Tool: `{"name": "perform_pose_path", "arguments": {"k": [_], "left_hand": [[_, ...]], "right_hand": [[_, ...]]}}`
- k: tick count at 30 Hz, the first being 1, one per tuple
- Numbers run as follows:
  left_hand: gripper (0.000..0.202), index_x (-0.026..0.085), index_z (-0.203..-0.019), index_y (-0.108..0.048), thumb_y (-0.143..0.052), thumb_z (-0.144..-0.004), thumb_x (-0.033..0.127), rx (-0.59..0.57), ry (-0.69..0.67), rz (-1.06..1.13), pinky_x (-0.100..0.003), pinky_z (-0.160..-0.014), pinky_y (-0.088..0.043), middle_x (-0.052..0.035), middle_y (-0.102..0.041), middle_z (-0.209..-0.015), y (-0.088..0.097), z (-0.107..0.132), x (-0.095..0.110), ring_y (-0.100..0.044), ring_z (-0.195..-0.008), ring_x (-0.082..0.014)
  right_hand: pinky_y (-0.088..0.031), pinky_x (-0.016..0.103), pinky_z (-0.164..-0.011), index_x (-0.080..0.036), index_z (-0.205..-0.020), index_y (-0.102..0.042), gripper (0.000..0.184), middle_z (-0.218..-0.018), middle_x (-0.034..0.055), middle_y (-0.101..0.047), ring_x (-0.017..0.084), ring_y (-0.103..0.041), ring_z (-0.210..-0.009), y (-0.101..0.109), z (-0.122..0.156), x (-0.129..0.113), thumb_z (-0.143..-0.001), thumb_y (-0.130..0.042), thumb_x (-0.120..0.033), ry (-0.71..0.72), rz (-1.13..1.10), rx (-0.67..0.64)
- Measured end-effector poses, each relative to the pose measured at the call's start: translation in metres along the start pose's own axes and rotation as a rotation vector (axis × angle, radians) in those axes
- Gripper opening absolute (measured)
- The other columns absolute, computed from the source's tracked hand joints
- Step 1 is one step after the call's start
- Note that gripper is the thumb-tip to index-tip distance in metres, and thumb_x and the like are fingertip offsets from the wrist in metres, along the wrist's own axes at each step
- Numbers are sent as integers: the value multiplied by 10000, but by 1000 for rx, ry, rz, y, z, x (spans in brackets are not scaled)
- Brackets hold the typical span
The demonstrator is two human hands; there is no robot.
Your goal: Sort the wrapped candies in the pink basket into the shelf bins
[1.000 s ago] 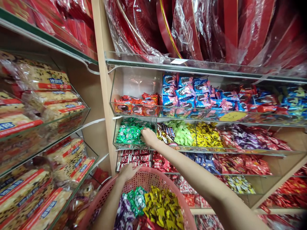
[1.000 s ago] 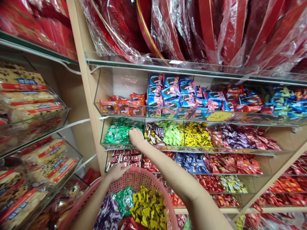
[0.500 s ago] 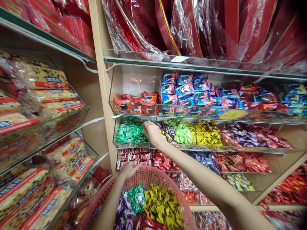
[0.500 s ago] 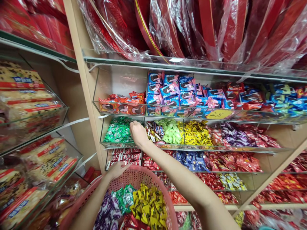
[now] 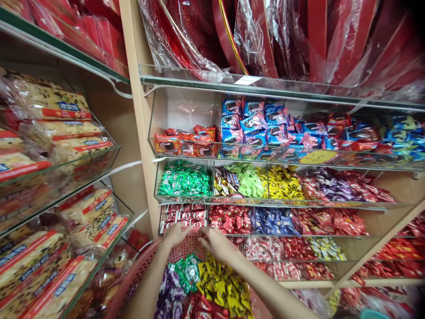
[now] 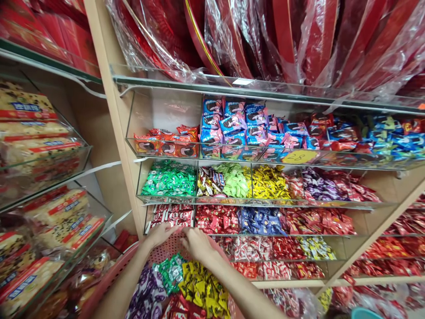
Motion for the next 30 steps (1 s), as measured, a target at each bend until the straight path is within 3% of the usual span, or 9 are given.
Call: {"name": "perform_pose_path", "arguments": {"k": [7, 14, 21, 30], "left_hand": [[614, 202, -662, -589, -258, -773, 707, -14, 4, -1, -220, -531, -263, -37, -641, -705, 2, -2, 0, -561, -635, -154], [546, 216, -672, -593, -309, -784, 670, 18, 3, -20, -216, -541, -263, -30, -654, -725, -2, -7, -4, -588, -675, -166], [541, 213, -661, -572, -302, -791, 663, 12, 5, -41, -214, -533, -250, -29, -651, -726, -2, -6, -2, -591, -685, -166], [556, 216, -680, -594, -288, -796, 665, 24, 5, -50, -217, -546, -270, -40, -662, -749, -4, -5, -3, -599, -703, -176]], "right_hand": [[-434, 243, -701, -171, -979, -634, 265, -875, 53, -680, 173, -608, -778, 13, 57, 9, -850, -469, -334, -49, -476, 189], [-450, 256, -730, -180, -970, -656, 343, -891, 65, -676, 191, -612, -810, 6, 105, 30, -851, -460, -435, -193, -551, 234], [-435, 244, -763, -198, -920, -664, 341, -918, 67, -679, 193, -613, -864, 6, 114, 29, -877, -417, -429, -183, -471, 224], [-443, 235, -758, -213, -936, -667, 352, -930, 65, -684, 184, -624, -858, -15, 111, 23, -887, -391, -426, -108, -457, 140]]}}
Point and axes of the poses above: each hand's wrist, its own z-axis away from the middle knuckle, its own y-axis out of the back of the hand, x = y × z, the point moved 2 cm from there along -z, towards the middle knuckle
